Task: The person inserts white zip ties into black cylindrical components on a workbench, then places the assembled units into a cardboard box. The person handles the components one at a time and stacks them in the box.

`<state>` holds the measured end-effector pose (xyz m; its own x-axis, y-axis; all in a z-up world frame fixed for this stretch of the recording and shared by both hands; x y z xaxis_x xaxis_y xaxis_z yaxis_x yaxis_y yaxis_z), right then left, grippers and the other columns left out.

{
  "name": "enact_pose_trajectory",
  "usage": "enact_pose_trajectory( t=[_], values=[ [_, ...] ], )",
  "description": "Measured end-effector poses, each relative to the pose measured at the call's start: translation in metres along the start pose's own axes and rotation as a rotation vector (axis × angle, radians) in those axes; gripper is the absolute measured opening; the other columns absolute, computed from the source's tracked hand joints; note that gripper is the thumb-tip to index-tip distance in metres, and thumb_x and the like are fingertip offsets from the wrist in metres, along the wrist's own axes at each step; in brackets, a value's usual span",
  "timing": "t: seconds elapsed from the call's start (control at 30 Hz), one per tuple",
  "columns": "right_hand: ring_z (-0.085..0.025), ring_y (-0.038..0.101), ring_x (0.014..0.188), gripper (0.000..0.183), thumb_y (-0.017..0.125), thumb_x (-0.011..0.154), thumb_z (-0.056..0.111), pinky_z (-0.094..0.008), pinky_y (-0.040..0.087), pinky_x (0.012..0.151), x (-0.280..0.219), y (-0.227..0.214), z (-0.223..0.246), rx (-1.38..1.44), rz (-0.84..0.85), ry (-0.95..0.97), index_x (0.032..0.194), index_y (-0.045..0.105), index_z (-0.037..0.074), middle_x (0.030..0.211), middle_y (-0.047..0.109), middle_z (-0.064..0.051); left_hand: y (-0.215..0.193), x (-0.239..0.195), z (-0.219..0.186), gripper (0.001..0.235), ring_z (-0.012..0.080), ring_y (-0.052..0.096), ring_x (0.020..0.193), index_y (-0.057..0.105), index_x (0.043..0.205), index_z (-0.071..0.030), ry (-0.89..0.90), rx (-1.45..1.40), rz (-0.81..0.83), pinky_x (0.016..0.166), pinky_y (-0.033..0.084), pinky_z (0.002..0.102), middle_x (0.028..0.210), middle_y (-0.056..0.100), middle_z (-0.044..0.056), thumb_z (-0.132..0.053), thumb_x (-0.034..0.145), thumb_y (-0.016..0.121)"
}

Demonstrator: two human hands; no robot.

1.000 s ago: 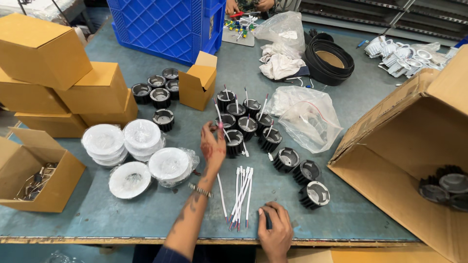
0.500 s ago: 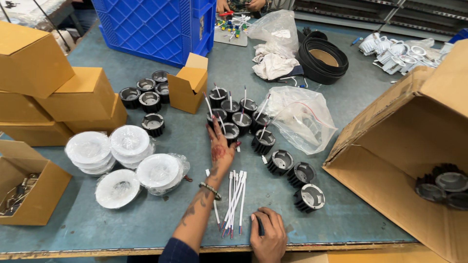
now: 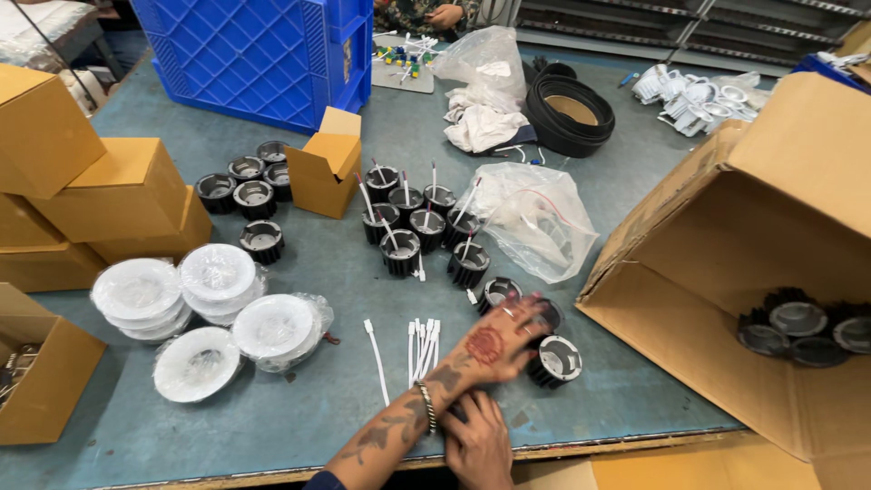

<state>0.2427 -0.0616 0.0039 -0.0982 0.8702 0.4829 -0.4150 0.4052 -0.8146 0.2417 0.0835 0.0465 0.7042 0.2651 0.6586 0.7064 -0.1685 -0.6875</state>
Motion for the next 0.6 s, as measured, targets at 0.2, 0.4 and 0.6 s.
enact_pose_trajectory(
  t=[0.2,0.4,0.6],
  values=[
    [-0.041,0.061,0.097,0.032,0.068,0.06,0.011,-0.051,0.048,0.092,-0.017,0.02,-0.02,0.01,-0.012,0.062,0.091,0.074,0.004,0.093,0.067,-0.017,0.017,0.002,-0.032,0.073,0.0302,0.035,0.151,0.055,0.139,-0.01,0.092,0.0,0.203,0.128,0.014,0.056,0.156,0.046,0.02,-0.031,0.07,0.065],
    [-0.036,0.066,0.106,0.056,0.074,0.074,0.021,-0.047,0.048,0.092,-0.011,0.009,-0.008,0.168,-0.001,0.127,0.129,0.07,0.014,0.119,0.072,-0.011,0.02,0.014,-0.054,0.087,0.0422,0.03,0.152,0.034,0.158,-0.021,0.091,0.341,0.39,0.121,0.003,0.071,0.155,0.04,0.026,-0.036,0.081,0.072],
    [-0.034,0.063,0.117,0.063,0.073,0.074,0.023,-0.048,0.046,0.097,-0.012,0.015,-0.013,0.071,0.05,0.049,0.137,0.065,0.019,0.129,0.067,-0.011,-0.023,-0.005,-0.086,0.095,0.0373,0.041,0.146,0.03,0.163,-0.018,-0.057,0.104,0.216,0.125,0.014,0.068,0.148,0.046,0.026,-0.035,0.081,0.074]
  ],
)
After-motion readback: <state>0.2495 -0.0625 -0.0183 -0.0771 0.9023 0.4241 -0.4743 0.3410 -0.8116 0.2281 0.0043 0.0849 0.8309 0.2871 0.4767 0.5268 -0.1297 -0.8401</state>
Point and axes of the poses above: each hand's wrist, its own x-axis towards the middle knuckle, its own y-axis out of the palm, z = x × y, the point moved 2 cm from there along x, towards the middle knuckle
